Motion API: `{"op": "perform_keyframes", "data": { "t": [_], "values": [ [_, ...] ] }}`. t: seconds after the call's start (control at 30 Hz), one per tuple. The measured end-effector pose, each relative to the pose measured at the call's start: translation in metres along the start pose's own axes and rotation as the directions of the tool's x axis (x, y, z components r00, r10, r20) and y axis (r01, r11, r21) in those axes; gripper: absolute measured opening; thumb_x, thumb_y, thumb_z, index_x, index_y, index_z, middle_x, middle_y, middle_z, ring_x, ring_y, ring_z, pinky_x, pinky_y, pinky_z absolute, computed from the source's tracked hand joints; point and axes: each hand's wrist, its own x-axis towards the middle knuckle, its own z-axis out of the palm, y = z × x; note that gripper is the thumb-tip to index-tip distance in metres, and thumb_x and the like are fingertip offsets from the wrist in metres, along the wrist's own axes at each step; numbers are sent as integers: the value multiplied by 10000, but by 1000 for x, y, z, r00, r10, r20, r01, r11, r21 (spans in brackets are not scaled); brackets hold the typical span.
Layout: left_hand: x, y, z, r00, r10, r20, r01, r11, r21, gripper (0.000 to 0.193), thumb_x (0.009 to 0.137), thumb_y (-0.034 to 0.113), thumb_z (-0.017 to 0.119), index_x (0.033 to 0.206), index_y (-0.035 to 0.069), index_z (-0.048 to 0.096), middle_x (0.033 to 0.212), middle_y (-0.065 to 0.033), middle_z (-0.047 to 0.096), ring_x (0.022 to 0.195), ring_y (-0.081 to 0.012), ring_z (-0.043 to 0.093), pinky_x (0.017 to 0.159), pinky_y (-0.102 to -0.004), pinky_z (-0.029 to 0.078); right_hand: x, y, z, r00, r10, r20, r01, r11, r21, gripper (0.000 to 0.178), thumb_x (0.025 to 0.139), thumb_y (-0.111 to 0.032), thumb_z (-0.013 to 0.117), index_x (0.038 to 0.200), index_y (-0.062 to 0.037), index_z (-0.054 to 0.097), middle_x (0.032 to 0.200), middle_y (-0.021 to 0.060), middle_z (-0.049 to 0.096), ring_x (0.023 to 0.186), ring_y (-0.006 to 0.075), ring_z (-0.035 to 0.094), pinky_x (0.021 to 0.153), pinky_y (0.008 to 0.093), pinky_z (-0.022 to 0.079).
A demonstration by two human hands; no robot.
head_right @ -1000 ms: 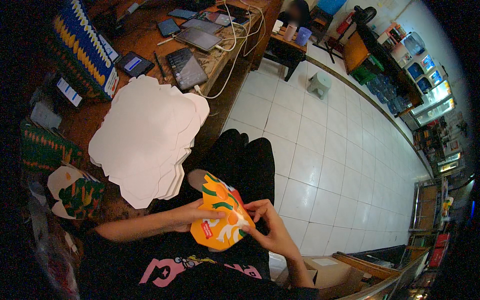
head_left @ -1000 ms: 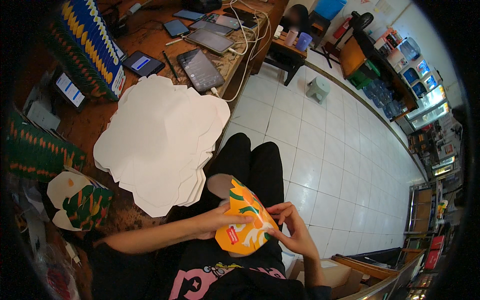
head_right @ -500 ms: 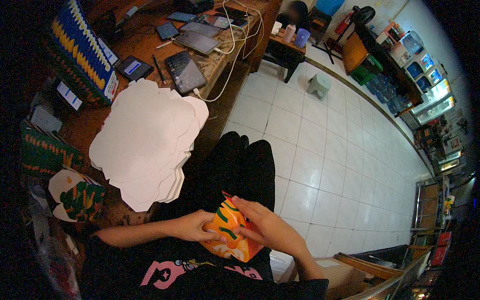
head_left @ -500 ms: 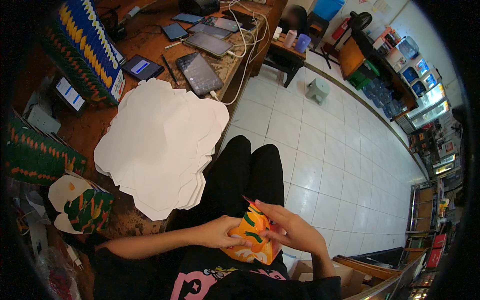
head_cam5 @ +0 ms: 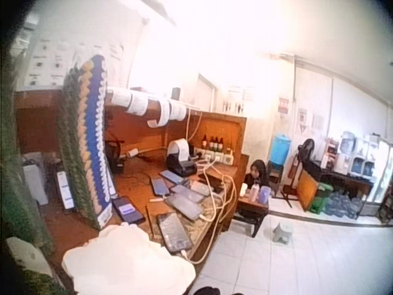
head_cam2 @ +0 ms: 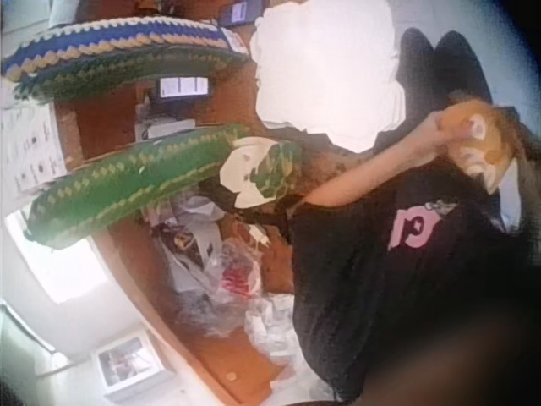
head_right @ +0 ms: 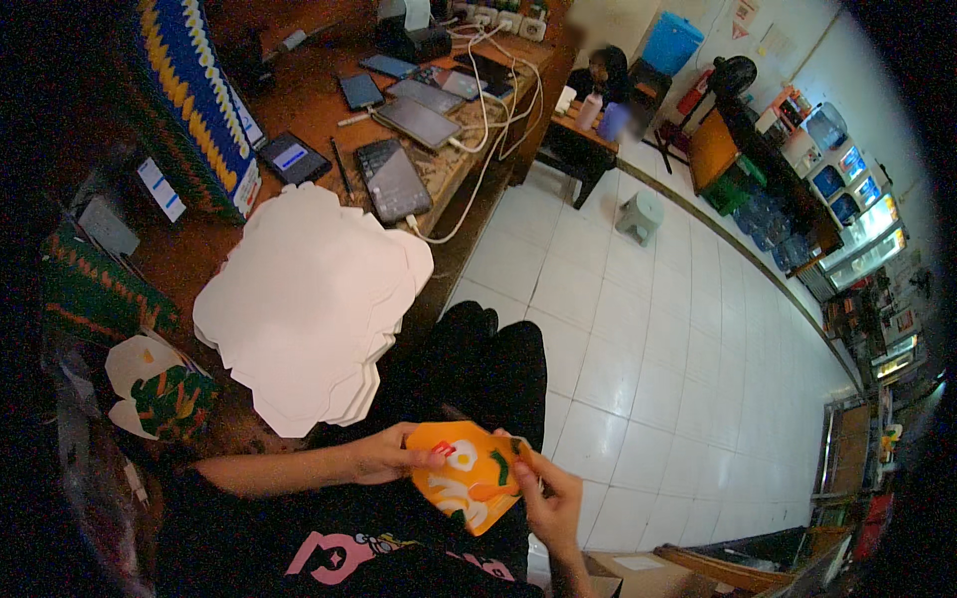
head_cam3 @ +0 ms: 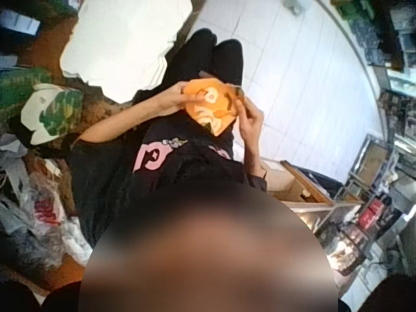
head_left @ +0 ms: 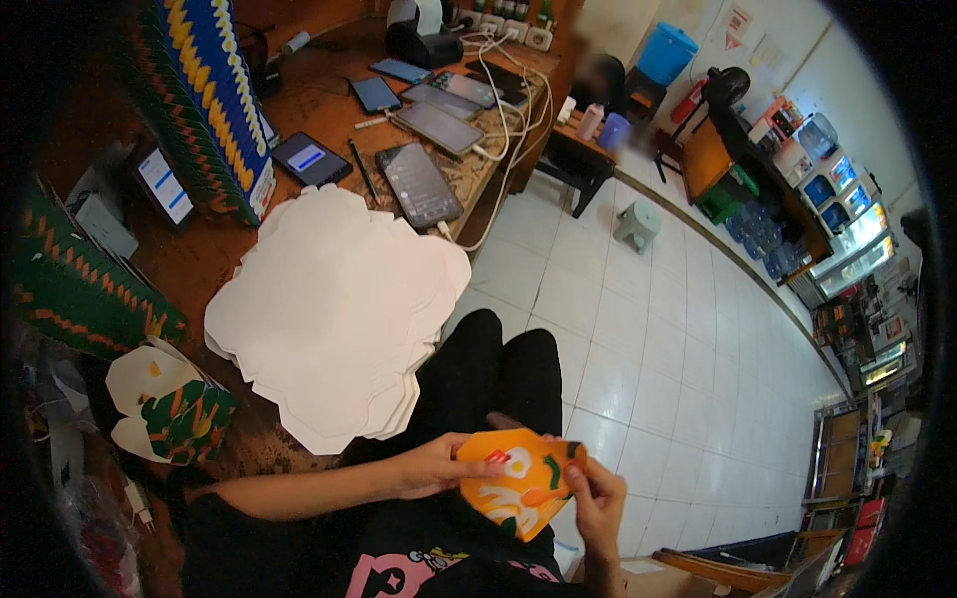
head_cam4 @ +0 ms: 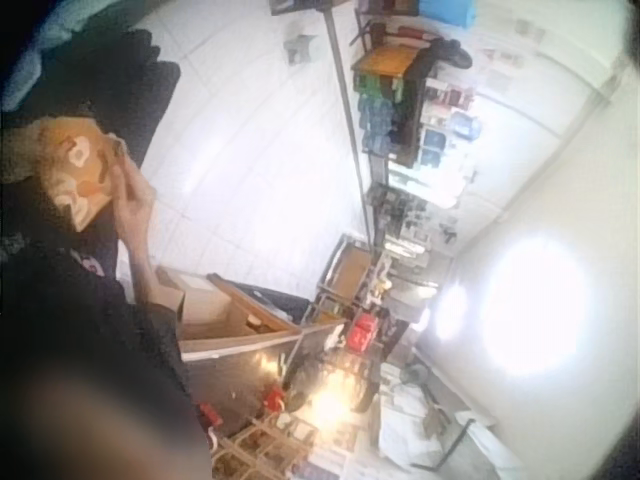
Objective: The person assembles colorful printed cardboard boxes by folding and interlocking the flaps. They repeatedly pick up flat pieces, fold them into box shapes, and place the finished boxes into a stack on the table.
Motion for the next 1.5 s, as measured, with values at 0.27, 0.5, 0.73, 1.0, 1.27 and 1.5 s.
{"op": "perform_keyframes", "data": {
  "t": [0.27, 0.5, 0.73, 1.0, 1.27, 1.5],
  "values": [
    [1, -11, -4, 952, -293, -85, 279, 949, -147, 473, 811, 242, 682, 1196, 67, 470, 1089, -55, 579, 988, -127, 591, 804, -265, 512, -6, 25, 23, 985, -159, 66, 172, 924, -343, 287, 857, 12, 543, 1141, -21, 570, 1045, 134, 628, 927, 207, 619, 826, 286, 483],
    [9, -26, -14, 911, -391, -128, 376, 918, -127, 442, 794, 254, 702, 1135, 54, 504, 1015, -29, 613, 896, -108, 626, 731, -245, 533, -12, 11, 5, 925, -324, 196, 374, 864, -338, 344, 750, 101, 570, 1078, -2, 587, 1135, 204, 566, 997, 357, 573, 845, 352, 463],
    [7, -26, -13, 938, -331, -101, 333, 943, -6, 457, 797, 256, 698, 1125, 7, 499, 975, -65, 609, 855, -119, 637, 681, -235, 543, -8, 20, 3, 937, -71, 342, 189, 926, -326, 272, 775, 113, 519, 1007, -17, 579, 1043, 199, 510, 889, 319, 572, 717, 332, 495],
    [9, -31, -18, 961, -266, -73, 273, 956, 107, 493, 781, 319, 710, 1112, 15, 507, 942, -30, 598, 750, -66, 614, 567, -162, 493, -8, 17, 1, 891, -263, 370, 362, 904, -229, 267, 795, 88, 535, 1038, -20, 559, 1047, 179, 496, 841, 272, 570, 661, 299, 494],
    [9, -29, -16, 940, -330, 84, 311, 933, 181, 589, 794, 384, 677, 1232, 61, 452, 1031, -24, 577, 885, -76, 592, 683, -185, 496, 0, 15, -17, 897, 46, 440, -166, 957, 237, 281, 847, -4, 579, 1107, -30, 476, 1043, 61, 515, 993, 130, 512, 854, 268, 434],
    [12, -47, -20, 947, -313, 71, 293, 935, 202, 623, 773, 399, 699, 1225, 51, 447, 994, -18, 588, 868, -65, 592, 629, -170, 492, 1, 31, -15, 831, 130, 540, -152, 988, -3, 446, 862, -41, 569, 1230, -49, 317, 1209, 121, 414, 1155, 227, 431, 964, 346, 379]
  ]
}}
